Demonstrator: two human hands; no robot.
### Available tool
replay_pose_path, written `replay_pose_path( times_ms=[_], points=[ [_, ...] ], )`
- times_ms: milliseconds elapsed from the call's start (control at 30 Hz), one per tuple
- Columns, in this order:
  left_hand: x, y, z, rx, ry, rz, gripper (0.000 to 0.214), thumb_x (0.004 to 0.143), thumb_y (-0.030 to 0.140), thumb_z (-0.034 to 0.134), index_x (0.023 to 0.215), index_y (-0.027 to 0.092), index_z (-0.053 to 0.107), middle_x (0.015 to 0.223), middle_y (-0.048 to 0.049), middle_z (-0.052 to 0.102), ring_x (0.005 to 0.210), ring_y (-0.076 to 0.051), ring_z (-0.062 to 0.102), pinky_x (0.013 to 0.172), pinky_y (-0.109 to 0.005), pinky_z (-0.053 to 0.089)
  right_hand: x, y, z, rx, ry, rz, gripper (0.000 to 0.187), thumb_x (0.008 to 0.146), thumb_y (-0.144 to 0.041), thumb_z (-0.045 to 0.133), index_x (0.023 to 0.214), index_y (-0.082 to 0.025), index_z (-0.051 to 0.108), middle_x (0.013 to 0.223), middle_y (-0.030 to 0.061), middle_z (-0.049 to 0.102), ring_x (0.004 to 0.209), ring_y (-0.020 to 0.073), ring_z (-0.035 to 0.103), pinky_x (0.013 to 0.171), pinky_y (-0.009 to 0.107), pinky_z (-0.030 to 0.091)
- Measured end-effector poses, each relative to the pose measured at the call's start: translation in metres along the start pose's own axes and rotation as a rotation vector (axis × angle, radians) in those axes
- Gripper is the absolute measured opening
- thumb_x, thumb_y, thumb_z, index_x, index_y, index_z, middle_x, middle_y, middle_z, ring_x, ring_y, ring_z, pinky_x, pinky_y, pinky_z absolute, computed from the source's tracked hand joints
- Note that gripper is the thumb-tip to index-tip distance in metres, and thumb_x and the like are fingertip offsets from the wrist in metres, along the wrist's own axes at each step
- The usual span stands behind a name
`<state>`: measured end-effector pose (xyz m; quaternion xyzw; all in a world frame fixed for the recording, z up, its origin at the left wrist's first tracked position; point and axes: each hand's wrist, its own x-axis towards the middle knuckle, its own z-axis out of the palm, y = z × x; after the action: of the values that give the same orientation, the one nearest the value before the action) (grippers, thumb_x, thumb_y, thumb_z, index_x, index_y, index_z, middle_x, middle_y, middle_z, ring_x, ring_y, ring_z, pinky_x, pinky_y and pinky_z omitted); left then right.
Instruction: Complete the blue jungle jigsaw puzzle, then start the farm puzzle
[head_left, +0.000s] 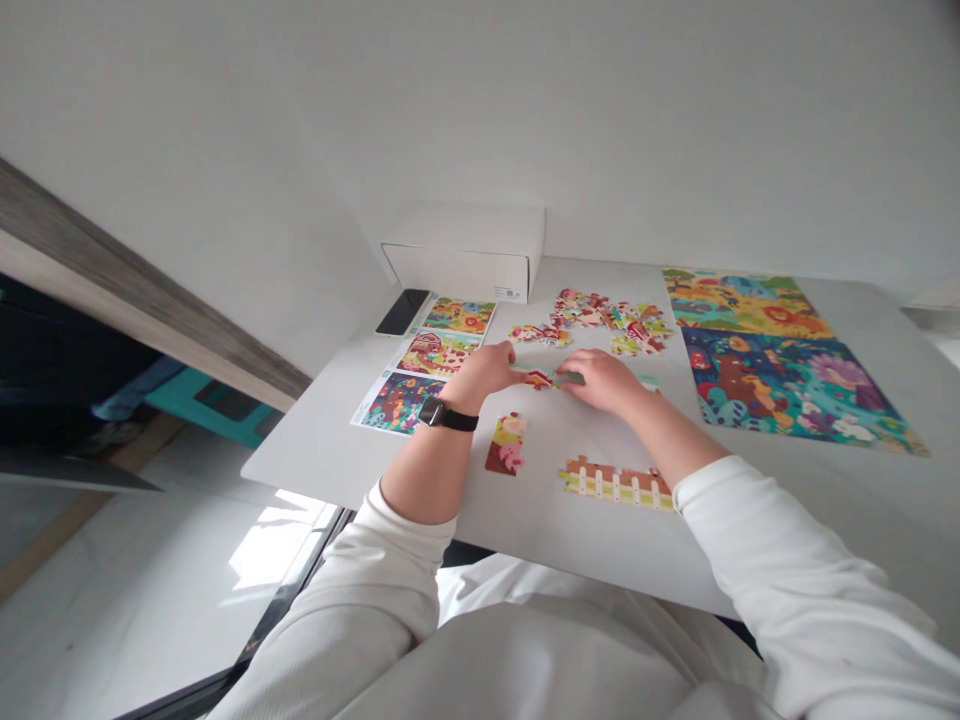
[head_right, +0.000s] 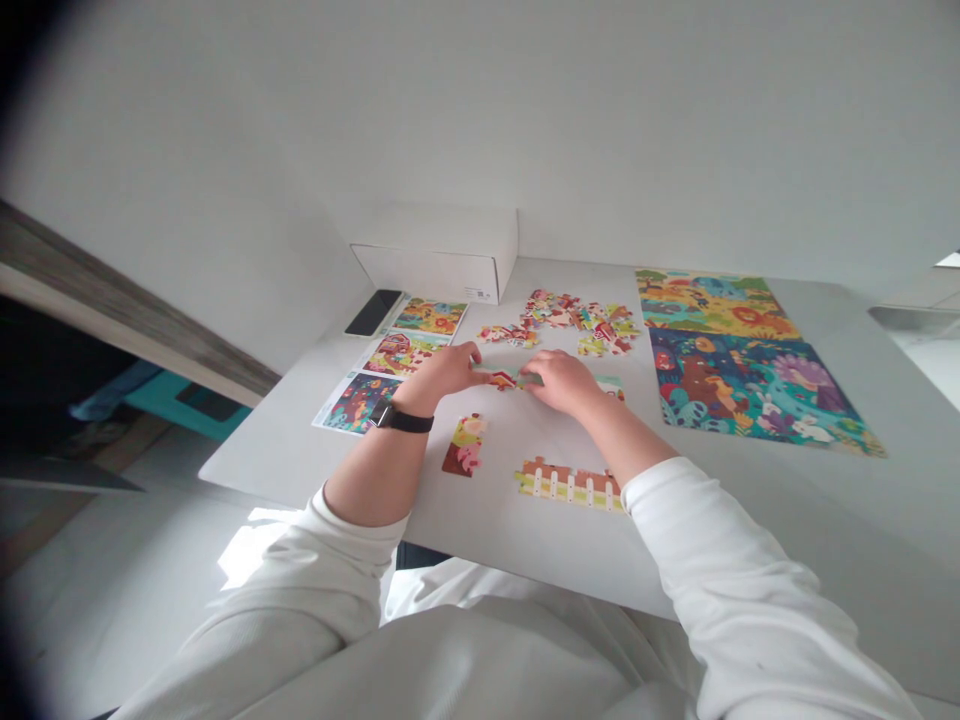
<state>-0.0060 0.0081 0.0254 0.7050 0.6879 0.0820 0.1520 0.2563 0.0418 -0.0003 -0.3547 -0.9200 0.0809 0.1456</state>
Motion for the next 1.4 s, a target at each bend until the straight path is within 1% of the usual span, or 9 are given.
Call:
replay_pose_path(
  times_ms=[300, 433, 533, 633, 733, 900, 1100, 1267, 1400],
  points=[
    [0.0, 0.006, 0.001, 0.059, 0.01, 0.043, 0.046, 0.092, 0.055, 0.078, 0.122, 0.021, 0.071, 0.116, -0.0136, 0.081, 0.107, -0.031, 0.075, 0.085, -0.033, 0.052, 0.001, 0.0, 0.0, 0.006, -0.015, 0.01, 0.025, 0.096, -0.025, 0.077, 0.12, -0.023, 0.083, 0.121, 0.0109, 0.08, 0.117, 0.0299, 0.073, 0.106, 0.042, 0.055],
    [0.0, 0.006, 0.004, 0.071, 0.019, 0.035, 0.052, 0.091, 0.062, 0.077, 0.122, 0.021, 0.07, 0.116, -0.0141, 0.08, 0.106, -0.032, 0.075, 0.085, -0.035, 0.053, 0.0, 0.002, 0.001, 0.009, -0.004, -0.003, 0.026, 0.095, -0.025, 0.076, 0.121, -0.023, 0.083, 0.121, 0.0108, 0.08, 0.117, 0.0296, 0.072, 0.105, 0.042, 0.055],
    [-0.001, 0.008, 0.006, 0.074, 0.018, 0.02, 0.056, 0.09, 0.066, 0.077, 0.123, 0.022, 0.069, 0.118, -0.0141, 0.079, 0.107, -0.032, 0.075, 0.086, -0.035, 0.053, 0.001, 0.002, 0.0, 0.038, 0.021, -0.049, 0.027, 0.095, -0.024, 0.075, 0.121, -0.023, 0.083, 0.122, 0.0112, 0.08, 0.117, 0.0298, 0.072, 0.106, 0.043, 0.055],
    [-0.002, 0.009, 0.006, 0.068, 0.017, 0.013, 0.057, 0.089, 0.067, 0.077, 0.124, 0.022, 0.068, 0.119, -0.0142, 0.079, 0.109, -0.032, 0.075, 0.089, -0.035, 0.054, 0.001, 0.0, -0.001, 0.076, 0.036, -0.116, 0.025, 0.095, -0.022, 0.074, 0.117, -0.025, 0.085, 0.125, 0.0101, 0.08, 0.119, 0.0299, 0.072, 0.109, 0.046, 0.054],
    [-0.003, 0.009, 0.006, 0.057, 0.021, 0.01, 0.057, 0.089, 0.066, 0.078, 0.124, 0.023, 0.068, 0.119, -0.0142, 0.078, 0.11, -0.033, 0.075, 0.09, -0.036, 0.054, 0.002, -0.003, 0.0, 0.079, 0.005, -0.151, 0.023, 0.096, -0.022, 0.073, 0.114, -0.027, 0.086, 0.127, 0.0082, 0.081, 0.118, 0.0297, 0.072, 0.109, 0.047, 0.054],
    [-0.004, 0.012, 0.004, 0.063, 0.01, -0.008, 0.058, 0.089, 0.066, 0.078, 0.125, 0.022, 0.068, 0.122, -0.0153, 0.078, 0.111, -0.033, 0.075, 0.091, -0.036, 0.055, 0.002, -0.006, 0.0, 0.037, -0.051, -0.152, 0.027, 0.097, -0.021, 0.071, 0.119, -0.029, 0.086, 0.13, 0.007, 0.081, 0.118, 0.0302, 0.073, 0.108, 0.048, 0.054],
    [-0.007, 0.018, -0.001, 0.086, -0.008, -0.031, 0.059, 0.092, 0.067, 0.075, 0.127, 0.02, 0.067, 0.124, -0.0169, 0.077, 0.113, -0.034, 0.075, 0.092, -0.037, 0.055, 0.002, -0.008, -0.002, 0.018, -0.069, -0.134, 0.025, 0.099, -0.024, 0.071, 0.117, -0.03, 0.087, 0.134, 0.006, 0.08, 0.121, 0.0302, 0.072, 0.109, 0.048, 0.054],
    [-0.007, 0.02, 0.0, 0.075, 0.002, -0.034, 0.063, 0.093, 0.071, 0.073, 0.128, 0.019, 0.067, 0.124, -0.0179, 0.077, 0.114, -0.034, 0.075, 0.094, -0.037, 0.055, 0.002, -0.01, -0.004, 0.015, -0.089, -0.134, 0.028, 0.099, -0.023, 0.069, 0.121, -0.03, 0.087, 0.135, 0.0067, 0.08, 0.123, 0.0312, 0.072, 0.11, 0.049, 0.055],
    [-0.01, 0.024, 0.0, 0.073, 0.005, -0.055, 0.064, 0.094, 0.071, 0.072, 0.13, 0.018, 0.067, 0.126, -0.0185, 0.077, 0.117, -0.033, 0.075, 0.096, -0.036, 0.055, 0.002, -0.011, -0.007, 0.015, -0.091, -0.129, 0.031, 0.098, -0.02, 0.069, 0.122, -0.031, 0.087, 0.136, 0.0048, 0.08, 0.123, 0.0293, 0.073, 0.111, 0.046, 0.055]
  ],
)
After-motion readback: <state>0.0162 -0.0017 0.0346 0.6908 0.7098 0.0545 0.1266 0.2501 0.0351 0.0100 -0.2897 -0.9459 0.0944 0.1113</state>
